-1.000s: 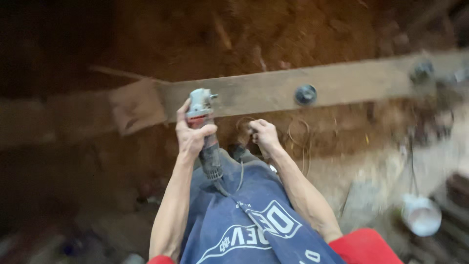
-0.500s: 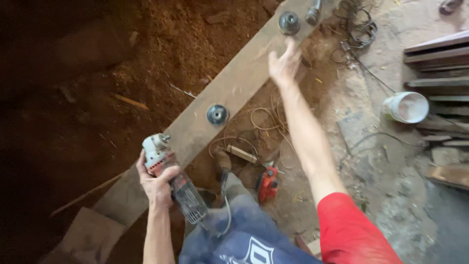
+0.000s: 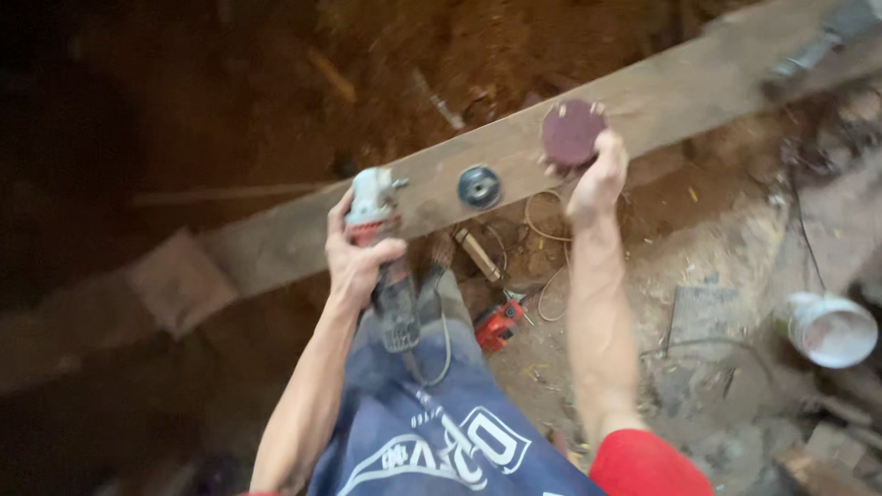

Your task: The person smooths a wooden plank using a handheld electric sander and then a red electric planer. They switch between tools, adjust the sander disc, and continue smoothing the plank's surface in a workshop setting.

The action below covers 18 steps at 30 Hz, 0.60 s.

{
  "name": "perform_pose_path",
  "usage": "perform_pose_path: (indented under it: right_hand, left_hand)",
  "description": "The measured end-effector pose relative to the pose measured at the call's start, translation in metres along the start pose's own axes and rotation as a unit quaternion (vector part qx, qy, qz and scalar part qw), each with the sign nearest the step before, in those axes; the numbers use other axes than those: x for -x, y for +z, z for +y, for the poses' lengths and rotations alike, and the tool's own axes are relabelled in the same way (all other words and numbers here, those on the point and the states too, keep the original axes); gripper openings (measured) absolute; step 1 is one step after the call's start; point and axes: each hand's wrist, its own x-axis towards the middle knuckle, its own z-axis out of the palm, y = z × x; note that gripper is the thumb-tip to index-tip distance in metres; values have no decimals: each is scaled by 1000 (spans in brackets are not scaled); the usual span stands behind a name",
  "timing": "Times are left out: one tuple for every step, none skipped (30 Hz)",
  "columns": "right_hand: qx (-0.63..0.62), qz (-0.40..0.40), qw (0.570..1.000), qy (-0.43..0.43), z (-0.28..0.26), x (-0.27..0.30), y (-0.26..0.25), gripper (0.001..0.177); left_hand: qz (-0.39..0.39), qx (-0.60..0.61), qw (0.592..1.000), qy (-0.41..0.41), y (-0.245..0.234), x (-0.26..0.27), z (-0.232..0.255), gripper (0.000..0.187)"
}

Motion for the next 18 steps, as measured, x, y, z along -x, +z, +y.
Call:
perform_pose_path:
  right_hand:
    - [-58,4,996,62,7,19,27,48]
    - [-113,11,985,126,14,37,53,43]
    - [-124,-8,983,136,20,49,77,42]
    - [-134,-26,980,146,27,60,98,41]
    - [-148,-26,974,167,33,66,118,38]
    - [-162,-25,968,189,40,72,135,38]
    - [-175,-25,963,206,44,73,149,39]
    - [-172,-40,962,210,48,74,161,38]
    - [-169,-51,961,215,53,77,171,37]
    - [-165,-63,959,219,58,78,179,35]
    - [-158,-58,961,219,61,78,185,36]
    - [-150,-54,963,218,64,79,190,36]
    - [-143,-51,965,215,66,79,195,36]
    - [-120,-57,970,205,68,79,200,35]
    - [-97,-61,974,196,69,81,204,33]
    - [-74,-65,977,187,70,85,207,32]
    - [-36,-66,980,185,71,87,212,29]
    - [3,-67,981,183,72,92,216,26]
  left_hand:
    - [-9,-4,998,54,-1,3,-1,100]
    - [-17,-11,994,108,-2,10,-2,99]
    - [-13,-12,992,127,-2,13,-1,99]
    - [-8,-13,989,147,-3,15,-1,99]
    - [-11,-15,986,168,-3,12,1,99]
    - [-6,-6,985,175,-5,13,2,99]
    - [-3,4,983,185,-7,15,4,98]
    - [-1,14,981,196,-9,19,4,98]
    - [3,33,982,184,-12,21,4,98]
    - [7,52,983,173,-15,22,3,98]
    - [11,73,984,160,-18,25,1,98]
    - [8,85,982,168,-21,27,0,97]
    - [4,97,979,178,-24,27,-1,96]
    - [0,109,976,189,-27,28,-2,95]
    - [8,90,974,209,-31,30,-2,95]
    - [15,72,971,228,-36,32,-2,95]
    - [22,54,967,249,-42,32,-2,95]
    - [20,62,966,249,-48,32,-1,96]
